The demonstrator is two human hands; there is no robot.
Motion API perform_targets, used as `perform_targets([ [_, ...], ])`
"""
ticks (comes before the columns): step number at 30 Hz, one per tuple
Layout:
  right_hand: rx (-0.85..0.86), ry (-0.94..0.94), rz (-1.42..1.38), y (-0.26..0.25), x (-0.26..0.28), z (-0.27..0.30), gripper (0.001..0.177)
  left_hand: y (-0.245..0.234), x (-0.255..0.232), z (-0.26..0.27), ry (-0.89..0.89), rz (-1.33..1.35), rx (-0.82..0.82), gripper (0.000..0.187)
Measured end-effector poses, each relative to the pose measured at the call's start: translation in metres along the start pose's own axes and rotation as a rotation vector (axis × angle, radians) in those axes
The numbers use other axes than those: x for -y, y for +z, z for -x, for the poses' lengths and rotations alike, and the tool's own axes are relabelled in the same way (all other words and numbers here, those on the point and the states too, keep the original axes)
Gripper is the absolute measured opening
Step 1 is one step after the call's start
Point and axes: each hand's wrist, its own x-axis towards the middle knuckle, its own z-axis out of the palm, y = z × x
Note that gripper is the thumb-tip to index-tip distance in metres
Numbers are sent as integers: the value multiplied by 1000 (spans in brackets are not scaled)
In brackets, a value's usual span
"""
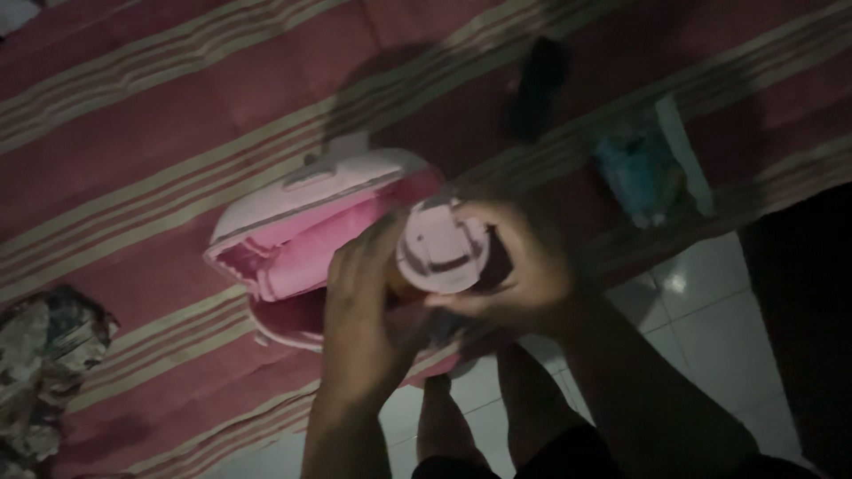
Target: The person opens a small pink backpack on a bed and places items into it one at a time, including a phone, a beige zippered pouch, and eyeglasses. They pick up sunglasses from a nearby surface, place them in the backpack, then zip the backpack closed and press it flat on the bed.
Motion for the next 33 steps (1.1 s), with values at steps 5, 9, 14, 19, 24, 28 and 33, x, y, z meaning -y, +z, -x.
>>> perform_targets([
  [5,-17,-334,312,50,3,-8,75,-34,22,28,12,-119,-68,81],
  [9,36,-260,217,86,-4,-6,69,-43,42,47,-43,-141,-81,74],
  [14,46,-427,305,114,-23,-8,58,-31,64,61,-154,-96,-89,70],
  [19,49,-284,256,137,-46,-8,57,-9,88,68,-200,-185,-98,58],
  [24,-40,-420,470,151,-57,-15,47,5,107,60,-362,-316,112,55],
  [28,18,-377,324,159,-64,-17,38,16,125,61,-446,-360,216,44],
  [33,16,-370,493,166,-78,-20,36,39,160,62,-181,-513,-28,35],
])
